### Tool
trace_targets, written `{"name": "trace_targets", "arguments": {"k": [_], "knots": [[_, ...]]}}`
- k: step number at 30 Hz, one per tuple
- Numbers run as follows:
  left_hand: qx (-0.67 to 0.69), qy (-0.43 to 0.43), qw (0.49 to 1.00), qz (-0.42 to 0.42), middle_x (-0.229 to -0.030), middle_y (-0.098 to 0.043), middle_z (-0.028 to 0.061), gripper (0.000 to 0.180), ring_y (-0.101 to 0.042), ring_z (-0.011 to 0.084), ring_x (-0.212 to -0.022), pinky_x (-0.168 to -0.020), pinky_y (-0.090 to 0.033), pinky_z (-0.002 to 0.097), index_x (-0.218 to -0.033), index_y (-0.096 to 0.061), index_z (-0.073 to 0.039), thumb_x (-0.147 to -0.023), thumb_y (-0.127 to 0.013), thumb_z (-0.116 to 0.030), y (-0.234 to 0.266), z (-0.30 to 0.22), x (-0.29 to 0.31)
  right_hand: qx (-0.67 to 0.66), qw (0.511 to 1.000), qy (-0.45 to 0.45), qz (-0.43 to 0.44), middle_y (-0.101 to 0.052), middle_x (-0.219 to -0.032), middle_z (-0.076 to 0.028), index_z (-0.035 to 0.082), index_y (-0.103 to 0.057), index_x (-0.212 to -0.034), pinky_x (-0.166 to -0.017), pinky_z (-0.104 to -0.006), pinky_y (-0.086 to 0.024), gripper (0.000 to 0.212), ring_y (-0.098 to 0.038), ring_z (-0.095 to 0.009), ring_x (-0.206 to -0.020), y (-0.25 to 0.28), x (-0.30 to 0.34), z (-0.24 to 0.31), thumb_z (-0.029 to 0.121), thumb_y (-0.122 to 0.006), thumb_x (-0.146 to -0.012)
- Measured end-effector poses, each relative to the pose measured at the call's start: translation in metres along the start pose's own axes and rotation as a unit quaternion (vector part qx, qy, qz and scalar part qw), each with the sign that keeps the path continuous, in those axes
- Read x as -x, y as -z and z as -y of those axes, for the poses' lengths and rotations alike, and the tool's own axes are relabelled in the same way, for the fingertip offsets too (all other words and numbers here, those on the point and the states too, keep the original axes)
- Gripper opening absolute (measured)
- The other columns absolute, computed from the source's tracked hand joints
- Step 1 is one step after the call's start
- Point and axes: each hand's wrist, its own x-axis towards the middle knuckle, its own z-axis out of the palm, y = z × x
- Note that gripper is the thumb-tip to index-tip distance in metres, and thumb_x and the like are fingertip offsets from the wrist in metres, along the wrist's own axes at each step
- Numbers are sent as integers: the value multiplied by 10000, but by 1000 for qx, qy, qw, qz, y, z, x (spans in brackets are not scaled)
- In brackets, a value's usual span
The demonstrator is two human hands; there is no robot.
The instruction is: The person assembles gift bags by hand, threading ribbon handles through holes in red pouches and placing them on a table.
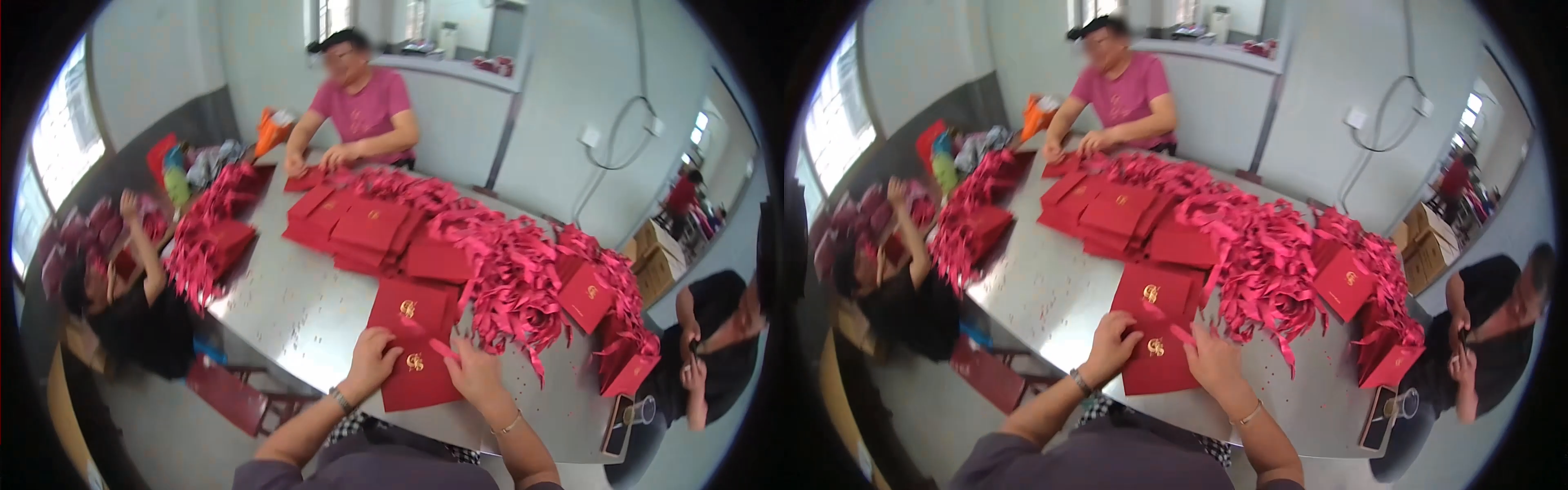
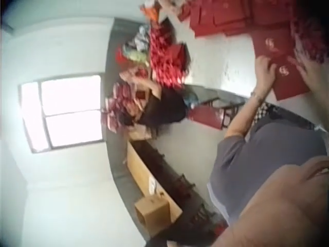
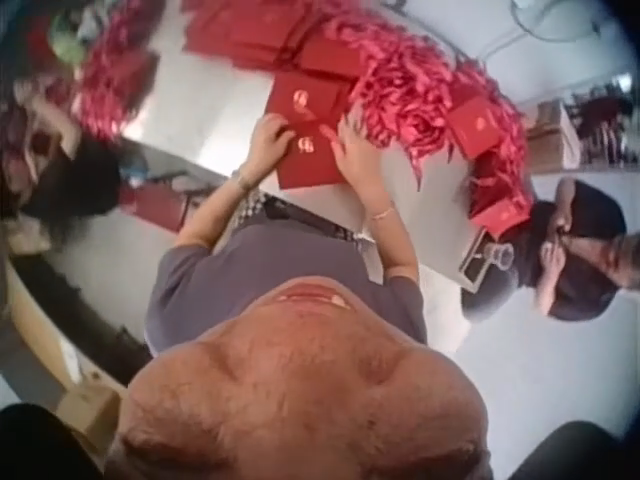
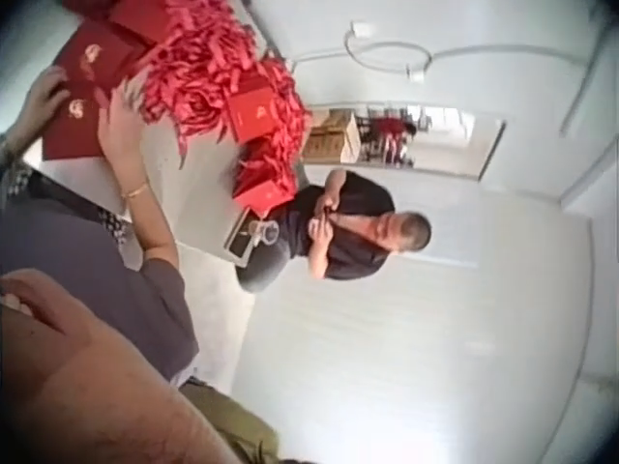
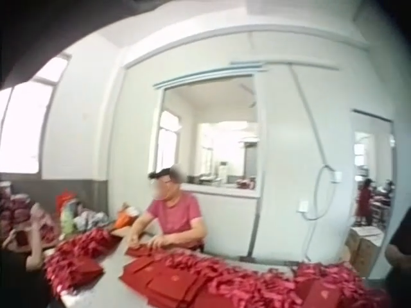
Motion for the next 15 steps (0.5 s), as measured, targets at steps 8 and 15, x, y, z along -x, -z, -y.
{"name": "trace_targets", "arguments": {"k": [8, 15], "knots": [[-4, 13, 1000, 5, -994, -638, 172, 236, -590, 357, -966, -863, -478, 418, -931, -645, -1, -738, -744, -95, 4, 1, 10, -63, 997, -12, 33, -686, -887, -154, 76, -614, -1141, -715, -483, -522, 347, -664, -367, -800, 58, 62, -27, 236, -640, -834], [-1, -18, 1000, -3, -1010, -636, 169, 235, -585, 347, -985, -873, -478, 418, -936, -651, 11, -757, -739, -114, -8, 13, 5, -62, 990, 105, -76, -630, -1029, -186, -6, -556, -1224, -836, -400, -504, 446, -626, -344, -926, 138, -41, 22, 118, -657, -808]]}}
